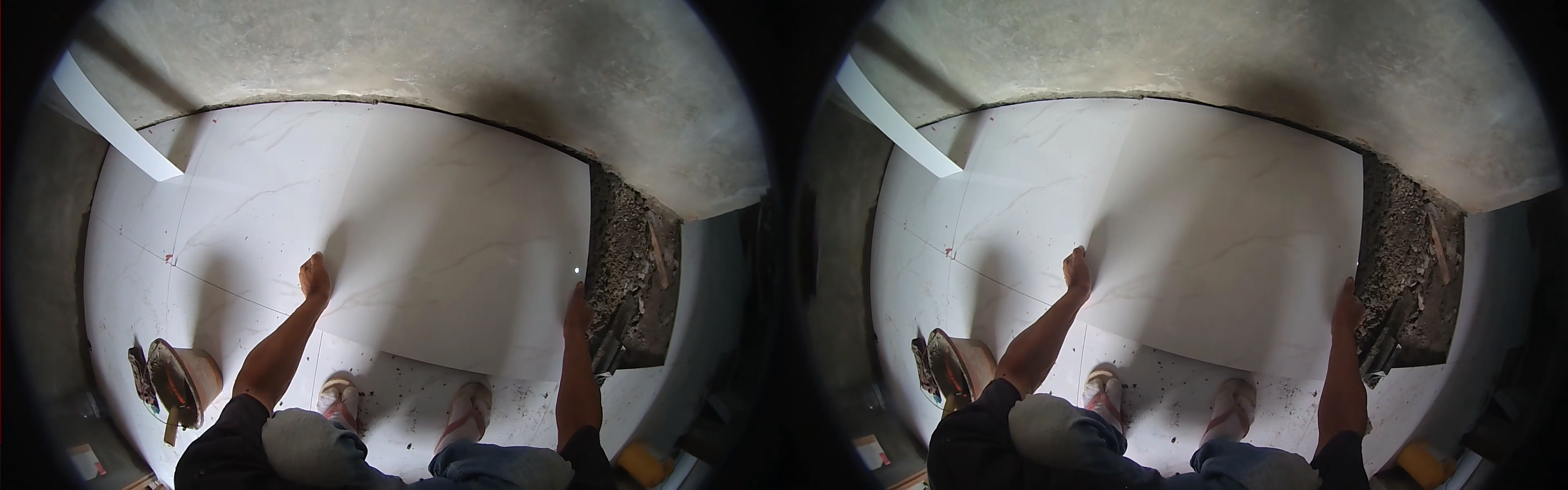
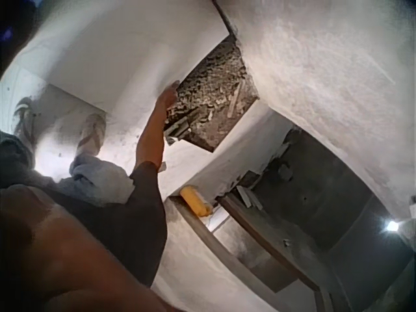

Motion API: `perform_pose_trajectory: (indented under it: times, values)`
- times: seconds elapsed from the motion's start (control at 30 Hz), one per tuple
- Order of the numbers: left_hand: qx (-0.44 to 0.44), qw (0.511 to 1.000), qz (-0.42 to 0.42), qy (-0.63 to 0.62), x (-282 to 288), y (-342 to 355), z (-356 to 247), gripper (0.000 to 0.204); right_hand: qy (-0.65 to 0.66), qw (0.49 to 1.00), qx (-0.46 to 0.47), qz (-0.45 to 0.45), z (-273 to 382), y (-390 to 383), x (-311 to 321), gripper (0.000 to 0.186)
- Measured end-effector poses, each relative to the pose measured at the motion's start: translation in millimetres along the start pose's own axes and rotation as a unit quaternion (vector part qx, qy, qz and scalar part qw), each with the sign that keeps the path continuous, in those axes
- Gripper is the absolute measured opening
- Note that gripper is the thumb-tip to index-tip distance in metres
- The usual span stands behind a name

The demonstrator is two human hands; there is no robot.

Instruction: The person positions a large floor tile onto mortar, taps the surface with a rubber mallet, and uses a scraper to clear mortar from the edges.

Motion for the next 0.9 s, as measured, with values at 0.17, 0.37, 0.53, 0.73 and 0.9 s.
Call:
perform_pose_trajectory:
  times: [0.17,0.37,0.53,0.73,0.9]
  values:
    - [-0.002,0.999,0.02,0.04,0,-1,-9,0.048,-0.005,0.999,-0.021,0.044,32,-16,4,0.084]
    - [-0.035,0.987,0.073,0.137,-13,-13,-24,0.047,-0.011,0.999,0.011,0.043,13,20,-6,0.088]
    - [-0.011,0.973,0.135,0.185,-12,-17,-34,0.048,-0.009,0.999,-0.009,0.034,8,27,-10,0.085]
    - [-0.037,0.97,0.149,0.19,-17,-20,-35,0.049,0.047,0.998,-0.011,0.04,-6,36,-15,0.083]
    - [-0.019,0.966,0.163,0.199,-14,-20,-33,0.05,0.081,0.995,0.007,0.05,3,23,-13,0.088]
Point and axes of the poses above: each hand's wrist, its own y-axis towards the middle knuckle, its own x-axis out of the back of the hand, z = x × y, the point moved 6 cm from there along y, towards the middle knuckle, and after that the axes turned 5 degrees about -y, right-handed, at the moved point
